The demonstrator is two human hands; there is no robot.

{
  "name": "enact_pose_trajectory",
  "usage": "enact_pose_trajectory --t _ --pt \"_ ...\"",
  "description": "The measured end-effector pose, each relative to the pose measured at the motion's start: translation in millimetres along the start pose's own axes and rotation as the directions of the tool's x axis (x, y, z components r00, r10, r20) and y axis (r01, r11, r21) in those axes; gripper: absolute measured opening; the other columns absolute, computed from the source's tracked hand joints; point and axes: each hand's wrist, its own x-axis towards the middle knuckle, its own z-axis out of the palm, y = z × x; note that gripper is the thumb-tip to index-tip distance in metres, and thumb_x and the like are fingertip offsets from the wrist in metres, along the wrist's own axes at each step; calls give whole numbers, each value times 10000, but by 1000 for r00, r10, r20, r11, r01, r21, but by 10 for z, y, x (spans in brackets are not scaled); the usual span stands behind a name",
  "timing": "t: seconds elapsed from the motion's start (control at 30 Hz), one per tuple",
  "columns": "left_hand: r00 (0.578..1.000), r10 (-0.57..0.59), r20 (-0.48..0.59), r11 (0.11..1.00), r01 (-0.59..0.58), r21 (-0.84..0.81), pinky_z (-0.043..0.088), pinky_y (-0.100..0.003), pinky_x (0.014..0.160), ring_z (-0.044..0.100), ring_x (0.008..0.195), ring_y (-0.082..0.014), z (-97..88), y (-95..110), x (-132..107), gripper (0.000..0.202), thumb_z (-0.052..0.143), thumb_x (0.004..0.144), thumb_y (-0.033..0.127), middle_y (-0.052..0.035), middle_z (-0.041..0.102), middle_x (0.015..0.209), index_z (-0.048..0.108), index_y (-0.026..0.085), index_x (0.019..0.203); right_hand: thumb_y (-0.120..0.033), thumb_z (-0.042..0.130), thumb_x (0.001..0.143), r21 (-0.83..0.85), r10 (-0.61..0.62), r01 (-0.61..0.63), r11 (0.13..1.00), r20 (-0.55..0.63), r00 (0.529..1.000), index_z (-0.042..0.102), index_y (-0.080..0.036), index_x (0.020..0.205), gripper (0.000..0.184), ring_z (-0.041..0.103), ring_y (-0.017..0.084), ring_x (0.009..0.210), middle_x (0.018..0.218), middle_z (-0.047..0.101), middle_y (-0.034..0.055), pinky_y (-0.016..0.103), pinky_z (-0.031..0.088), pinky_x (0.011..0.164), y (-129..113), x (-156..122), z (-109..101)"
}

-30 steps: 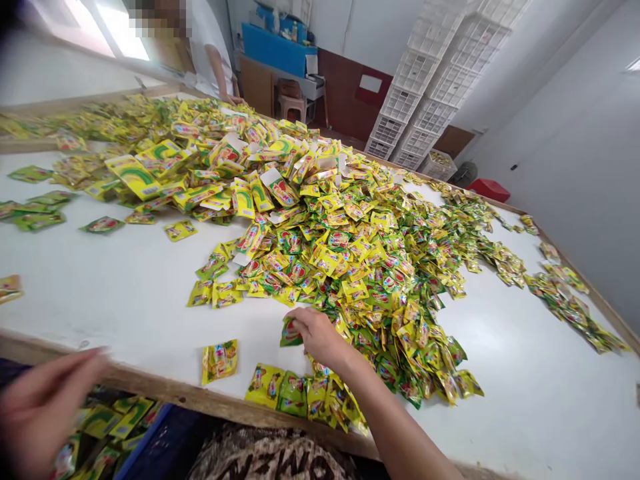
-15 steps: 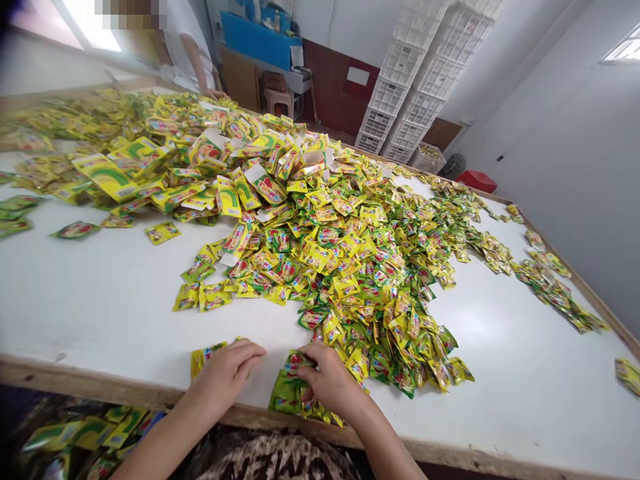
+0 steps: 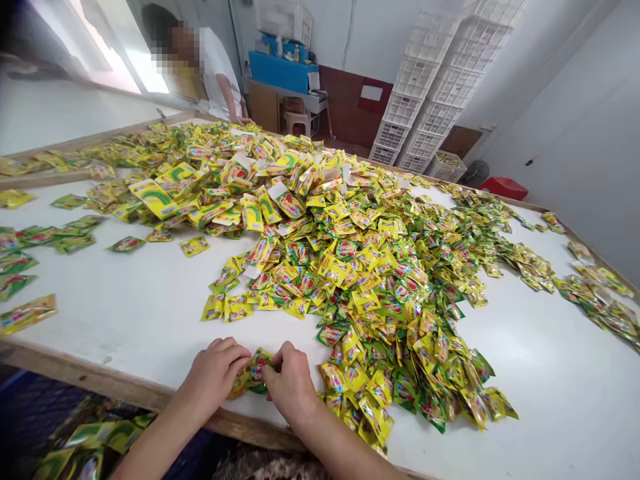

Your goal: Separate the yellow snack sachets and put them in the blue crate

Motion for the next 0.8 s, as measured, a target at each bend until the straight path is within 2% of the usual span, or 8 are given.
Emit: enact_pose_trajectory --t 0.17,0.3,0.4,0.47,0.57,0.63,0.7,0.8 --pt "997 -83 0 995 83 -47 338 -401 789 555 958 -296 48 71 101 81 604 756 204 -72 657 856 640 179 688 -285 608 774 -51 -38 34 998 -80 996 463 -211 702 178 532 113 429 624 520 -42 182 381 319 23 -75 15" --pt "995 -69 66 983 79 -165 371 -287 681 597 697 -182 27 128 118 87 590 656 108 11 650 655 601 189 625 -333 608 804 -51 -140 134 990 -126 982 493 -215 717 187 586 156 544 598 549 -21 196 433 399 100 -112 51" --pt "996 -59 65 955 75 -288 397 -234 596 595 615 -150 -30 173 72 92 563 682 128 31 633 607 559 195 620 -408 639 776 59 -117 128 990 -160 980 556 -222 945 265 574 152 512 744 618 9 185 363 308 178 -77 80" --pt "997 -63 32 877 71 -475 432 -231 632 609 684 -162 -84 199 43 120 583 696 153 14 644 663 510 198 612 -511 647 755 190 -115 136 972 -117 986 570 -222 1081 442 568 141 497 848 641 37 175 325 274 178 -28 38" --pt "999 6 45 700 27 -714 460 -237 691 612 747 -171 -195 235 111 172 651 682 170 6 651 709 491 200 626 -592 672 722 397 -206 174 901 40 978 672 -175 956 478 591 157 588 764 635 40 203 459 395 81 40 -171" --pt "999 35 34 744 -3 -668 477 -240 710 633 761 -173 -294 252 306 124 668 714 238 4 668 731 552 200 688 -574 710 703 440 -198 158 884 46 979 706 -143 828 448 571 153 564 653 609 31 233 496 456 -1 67 -368" --pt "996 -57 -69 856 13 -517 489 -277 779 653 827 -192 -418 248 636 154 608 791 353 -25 696 836 620 205 827 -536 737 700 355 -163 174 919 -61 985 709 -126 739 412 533 136 509 582 573 22 233 484 446 -42 74 -542" --pt "918 -272 -288 933 179 -312 408 -489 944 574 1079 -332 -629 202 1239 361 527 825 476 -154 647 1085 633 174 993 -523 703 743 216 -174 216 952 -198 965 679 -129 696 398 520 140 515 561 552 21 226 479 429 27 56 -679"
